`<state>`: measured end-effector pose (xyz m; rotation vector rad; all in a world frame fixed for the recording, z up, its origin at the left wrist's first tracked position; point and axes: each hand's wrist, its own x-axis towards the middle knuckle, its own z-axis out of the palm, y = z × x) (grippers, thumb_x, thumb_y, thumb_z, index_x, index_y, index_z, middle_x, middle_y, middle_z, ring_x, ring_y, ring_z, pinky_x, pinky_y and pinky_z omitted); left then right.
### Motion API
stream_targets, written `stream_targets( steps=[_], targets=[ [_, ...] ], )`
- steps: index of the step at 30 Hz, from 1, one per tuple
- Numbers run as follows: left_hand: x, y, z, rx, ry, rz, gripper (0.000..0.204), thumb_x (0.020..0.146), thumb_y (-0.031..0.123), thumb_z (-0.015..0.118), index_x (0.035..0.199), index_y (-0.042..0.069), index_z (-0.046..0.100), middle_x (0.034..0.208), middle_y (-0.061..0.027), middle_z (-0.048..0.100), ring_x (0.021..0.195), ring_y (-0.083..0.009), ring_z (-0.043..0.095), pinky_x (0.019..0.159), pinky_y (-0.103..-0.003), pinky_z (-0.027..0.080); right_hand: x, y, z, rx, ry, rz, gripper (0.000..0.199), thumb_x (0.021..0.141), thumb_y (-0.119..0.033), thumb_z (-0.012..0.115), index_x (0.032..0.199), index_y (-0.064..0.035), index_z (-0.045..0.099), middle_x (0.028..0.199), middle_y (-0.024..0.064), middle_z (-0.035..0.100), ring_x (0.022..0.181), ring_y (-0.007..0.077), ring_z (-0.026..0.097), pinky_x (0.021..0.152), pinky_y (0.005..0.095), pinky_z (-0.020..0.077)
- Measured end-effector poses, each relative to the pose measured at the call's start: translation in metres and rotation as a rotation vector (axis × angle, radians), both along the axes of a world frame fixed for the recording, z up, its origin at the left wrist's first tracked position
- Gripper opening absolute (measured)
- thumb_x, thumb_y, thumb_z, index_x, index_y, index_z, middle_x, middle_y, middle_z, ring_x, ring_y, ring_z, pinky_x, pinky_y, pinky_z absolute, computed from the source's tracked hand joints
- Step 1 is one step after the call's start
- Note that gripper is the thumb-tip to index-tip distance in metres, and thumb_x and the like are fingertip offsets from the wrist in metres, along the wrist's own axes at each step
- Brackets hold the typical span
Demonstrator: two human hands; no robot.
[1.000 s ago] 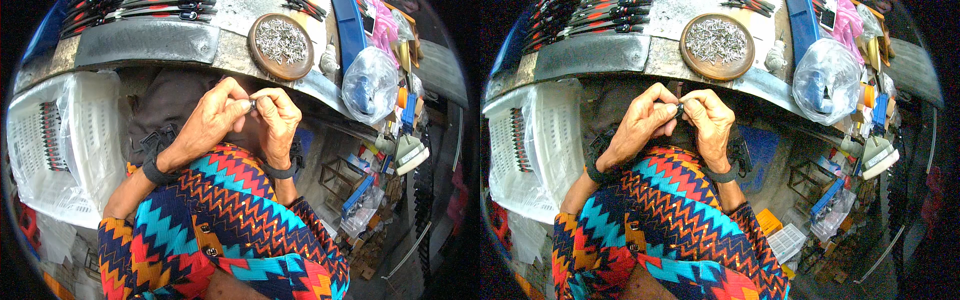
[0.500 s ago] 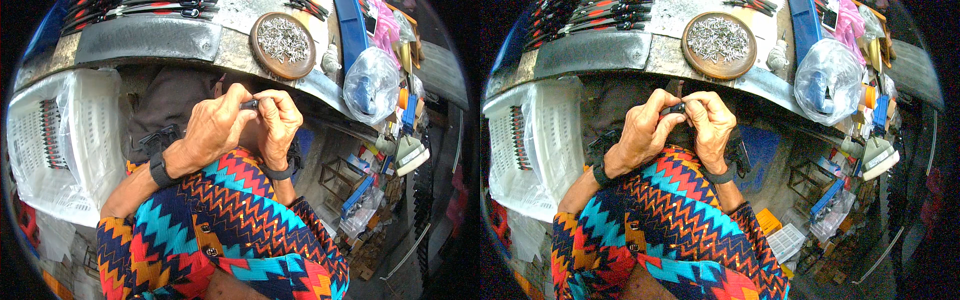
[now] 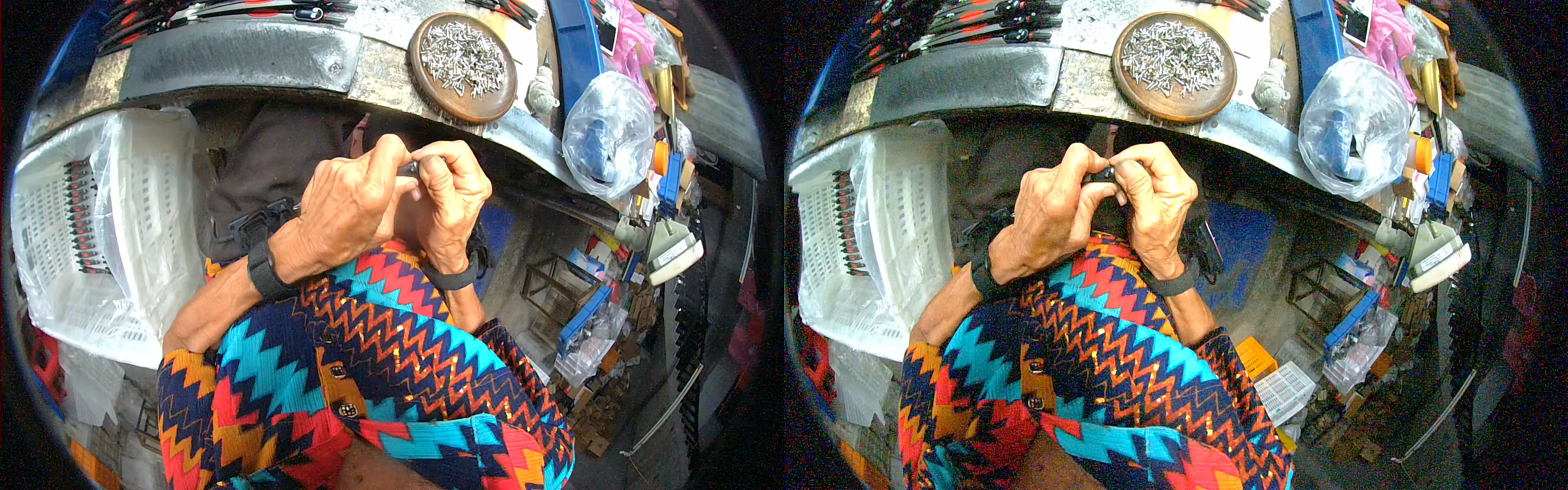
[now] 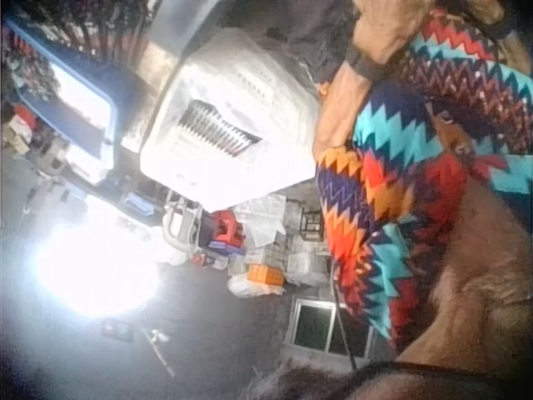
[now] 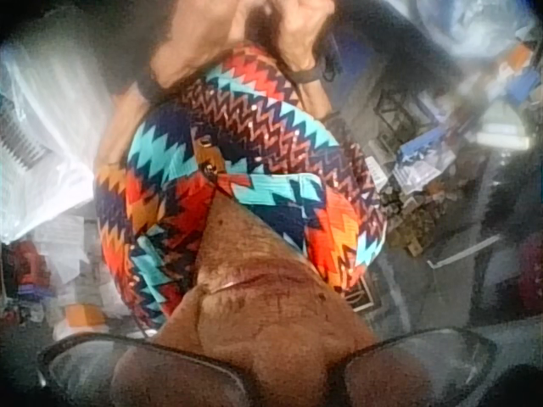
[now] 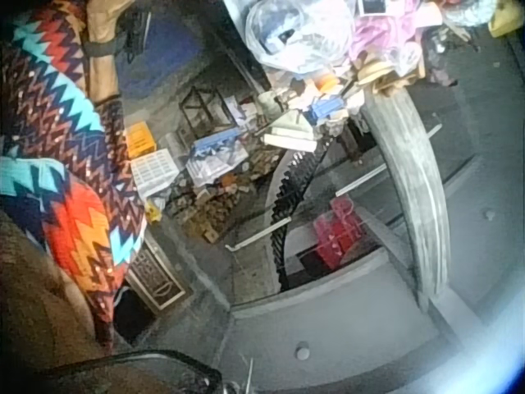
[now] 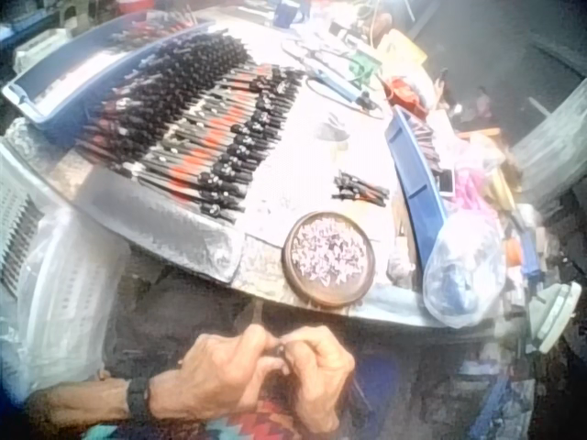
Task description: The person assembles keychains by inserting small metal pieces into black plastic holders and placing the finished units into a blue tray. The person repeats this process multiple times, handling the metal pieces and plastic holders by hand.
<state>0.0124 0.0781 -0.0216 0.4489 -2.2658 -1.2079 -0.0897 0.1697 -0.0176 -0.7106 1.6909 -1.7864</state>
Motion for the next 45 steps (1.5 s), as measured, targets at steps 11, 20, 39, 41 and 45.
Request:
stream_targets(
  steps=[11, 20, 39, 41, 45],
  targets=[
    [-0.003, -0.002, -0.005, 0.026, -0.014, 0.012, 0.021, 0.080, 0.010, 0.061, 0.087, 0.002, 0.043, 0.070, -0.0191, 0.059, 0.060, -0.0371, 0.059, 0.049, -0.043, 0.045, 0.000, -0.004, -0.003, 0.031, -0.118, -0.009, 0.013, 0.088, -0.010, 0.059, 0.083, 0.0011, 0.060, 0.066, 0.0007, 0.056, 0.053, 0.0047, 0.045, 0.048, 0.0187, 0.0367],
    [-0.002, -0.006, -0.005, 0.447, 0.004, -0.019, 0.016, 0.084, 0.015, 0.056, 0.090, 0.001, 0.049, 0.071, -0.0165, 0.061, 0.069, -0.0345, 0.062, 0.059, -0.042, 0.046, -0.005, -0.007, -0.005, -0.004, -0.116, 0.020, 0.012, 0.088, -0.010, 0.059, 0.085, 0.0015, 0.061, 0.069, 0.0016, 0.057, 0.056, 0.0053, 0.047, 0.050, 0.0189, 0.0384],
    [0.005, -0.019, 0.004, 1.172, -0.067, -0.194, 0.014, 0.091, 0.023, 0.050, 0.091, 0.009, 0.048, 0.068, 0.0002, 0.054, 0.053, -0.0021, 0.039, 0.044, -0.016, 0.027, -0.004, -0.002, -0.006, 0.022, -0.051, 0.073, 0.012, 0.089, -0.009, 0.058, 0.086, 0.0018, 0.062, 0.070, 0.0016, 0.057, 0.057, 0.0053, 0.047, 0.050, 0.0190, 0.0387],
    [0.006, -0.020, 0.005, 1.175, -0.087, -0.189, 0.014, 0.091, 0.022, 0.050, 0.089, 0.008, 0.048, 0.067, 0.0001, 0.054, 0.053, -0.0022, 0.040, 0.044, -0.017, 0.027, -0.004, -0.002, -0.006, 0.027, -0.046, 0.073, 0.012, 0.089, -0.009, 0.058, 0.086, 0.0019, 0.062, 0.070, 0.0014, 0.057, 0.056, 0.0053, 0.047, 0.050, 0.0190, 0.0386],
    [0.005, -0.020, 0.007, 1.199, -0.094, -0.170, 0.015, 0.090, 0.023, 0.050, 0.089, 0.009, 0.048, 0.066, 0.0001, 0.054, 0.052, -0.0023, 0.038, 0.043, -0.017, 0.026, -0.004, -0.003, -0.006, 0.023, -0.057, 0.067, 0.012, 0.089, -0.009, 0.057, 0.087, 0.0019, 0.062, 0.069, 0.0012, 0.057, 0.056, 0.0052, 0.047, 0.050, 0.0191, 0.0386]
  ],
)
